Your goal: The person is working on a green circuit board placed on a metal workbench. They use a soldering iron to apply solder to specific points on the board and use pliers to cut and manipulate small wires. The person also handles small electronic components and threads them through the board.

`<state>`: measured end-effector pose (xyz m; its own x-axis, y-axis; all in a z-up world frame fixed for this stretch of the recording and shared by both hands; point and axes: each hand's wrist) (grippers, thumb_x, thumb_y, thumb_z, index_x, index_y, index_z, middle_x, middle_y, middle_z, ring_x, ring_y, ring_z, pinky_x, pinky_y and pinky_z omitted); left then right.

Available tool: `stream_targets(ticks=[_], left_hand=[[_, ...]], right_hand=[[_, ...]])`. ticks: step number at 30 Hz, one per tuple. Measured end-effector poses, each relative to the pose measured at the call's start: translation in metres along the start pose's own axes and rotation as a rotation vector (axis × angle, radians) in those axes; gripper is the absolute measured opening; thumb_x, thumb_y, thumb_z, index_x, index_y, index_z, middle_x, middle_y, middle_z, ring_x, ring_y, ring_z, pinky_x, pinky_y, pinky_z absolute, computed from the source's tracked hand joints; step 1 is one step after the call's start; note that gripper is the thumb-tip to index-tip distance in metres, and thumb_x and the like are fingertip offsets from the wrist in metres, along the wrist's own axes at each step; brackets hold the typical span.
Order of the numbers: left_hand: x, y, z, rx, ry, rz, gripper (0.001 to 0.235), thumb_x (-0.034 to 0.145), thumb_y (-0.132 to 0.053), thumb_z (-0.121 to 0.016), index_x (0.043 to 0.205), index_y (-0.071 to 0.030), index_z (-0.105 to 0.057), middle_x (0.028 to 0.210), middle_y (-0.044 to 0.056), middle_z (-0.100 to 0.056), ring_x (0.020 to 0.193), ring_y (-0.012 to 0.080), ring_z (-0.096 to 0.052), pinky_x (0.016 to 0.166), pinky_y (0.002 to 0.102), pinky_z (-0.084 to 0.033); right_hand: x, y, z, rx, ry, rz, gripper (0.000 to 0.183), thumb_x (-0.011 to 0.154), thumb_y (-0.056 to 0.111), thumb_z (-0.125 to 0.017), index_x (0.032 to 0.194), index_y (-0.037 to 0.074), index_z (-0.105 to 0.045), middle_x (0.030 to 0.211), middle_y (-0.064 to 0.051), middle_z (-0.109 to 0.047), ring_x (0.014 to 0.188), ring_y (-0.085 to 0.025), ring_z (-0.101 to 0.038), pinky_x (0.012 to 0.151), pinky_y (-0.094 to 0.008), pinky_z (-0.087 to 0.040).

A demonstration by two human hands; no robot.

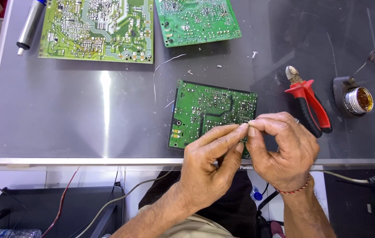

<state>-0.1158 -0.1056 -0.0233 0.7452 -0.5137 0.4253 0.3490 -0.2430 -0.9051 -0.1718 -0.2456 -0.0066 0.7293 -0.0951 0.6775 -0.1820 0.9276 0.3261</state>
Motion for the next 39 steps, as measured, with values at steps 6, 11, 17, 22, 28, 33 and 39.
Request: stream_targets(ticks=[6, 11, 17, 22, 28, 33, 39], left_hand=[[-0.003, 0.005, 0.001, -0.003, -0.001, -0.017, 0.025, 0.097, -0.002, -0.059, 0.122, -0.001, -0.061, 0.120, 0.020, -0.066, 0.102, 0.0252, -0.071, 0.083, 0.027, -0.062], [-0.005, 0.009, 0.002, -0.002, 0.015, -0.018, 0.027, 0.098, 0.000, -0.057, 0.124, -0.001, -0.059, 0.119, 0.019, -0.066, 0.099, 0.0242, -0.070, 0.082, 0.026, -0.061], [-0.002, 0.012, 0.002, -0.064, 0.027, 0.035, 0.031, 0.091, 0.006, -0.057, 0.122, 0.001, -0.061, 0.117, 0.021, -0.067, 0.089, 0.0202, -0.067, 0.074, 0.025, -0.058], [0.001, 0.000, 0.006, -0.191, 0.058, 0.221, 0.024, 0.092, -0.009, -0.062, 0.116, -0.006, -0.066, 0.106, 0.007, -0.072, 0.078, 0.0107, -0.064, 0.059, 0.021, -0.052], [0.005, -0.004, 0.005, -0.317, 0.036, 0.333, 0.015, 0.091, -0.014, -0.068, 0.102, -0.003, -0.070, 0.081, 0.005, -0.066, 0.065, 0.0093, -0.062, 0.055, 0.018, -0.051], [0.006, -0.007, 0.006, -0.331, 0.060, 0.339, 0.017, 0.090, -0.015, -0.068, 0.101, -0.001, -0.070, 0.083, 0.008, -0.068, 0.071, 0.0119, -0.064, 0.062, 0.021, -0.061], [-0.002, -0.002, -0.001, -0.177, 0.037, 0.236, 0.017, 0.099, -0.017, -0.055, 0.094, -0.002, -0.061, 0.071, 0.003, -0.059, 0.056, 0.0097, -0.056, 0.050, 0.021, -0.050]], right_hand=[[-0.002, 0.001, -0.004, -0.020, -0.019, 0.003, 0.005, 0.092, -0.001, -0.064, 0.089, -0.004, -0.063, 0.082, -0.015, -0.068, 0.071, -0.026, -0.066, 0.066, -0.033, -0.053], [-0.004, 0.004, -0.007, -0.035, -0.020, -0.017, 0.005, 0.092, -0.003, -0.065, 0.087, -0.002, -0.062, 0.081, -0.014, -0.067, 0.070, -0.025, -0.066, 0.066, -0.033, -0.052], [-0.006, 0.005, -0.008, -0.061, -0.004, -0.035, 0.006, 0.091, -0.007, -0.064, 0.087, -0.004, -0.062, 0.083, -0.014, -0.068, 0.072, -0.026, -0.066, 0.067, -0.035, -0.051], [-0.007, 0.010, 0.000, 0.095, -0.054, -0.063, 0.004, 0.089, -0.007, -0.063, 0.086, -0.008, -0.061, 0.078, -0.020, -0.066, 0.067, -0.027, -0.065, 0.061, -0.032, -0.052], [-0.012, 0.014, 0.007, 0.067, -0.071, -0.021, 0.004, 0.090, -0.003, -0.063, 0.089, -0.005, -0.060, 0.079, -0.018, -0.064, 0.067, -0.027, -0.064, 0.055, -0.030, -0.047], [-0.011, 0.012, 0.011, -0.019, -0.012, 0.096, 0.004, 0.091, -0.003, -0.063, 0.093, -0.004, -0.060, 0.084, -0.018, -0.065, 0.070, -0.028, -0.065, 0.066, -0.036, -0.055], [-0.014, 0.016, 0.009, -0.020, -0.005, 0.094, 0.003, 0.090, -0.003, -0.063, 0.092, -0.004, -0.061, 0.083, -0.017, -0.065, 0.070, -0.028, -0.066, 0.066, -0.035, -0.055]])
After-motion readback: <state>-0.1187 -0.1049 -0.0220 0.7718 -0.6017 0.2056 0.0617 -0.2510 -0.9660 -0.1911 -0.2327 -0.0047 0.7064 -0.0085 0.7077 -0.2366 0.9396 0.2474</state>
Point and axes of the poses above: each hand's wrist, its own x-axis towards the middle knuckle, its own z-axis out of the back of the hand, y = z × x
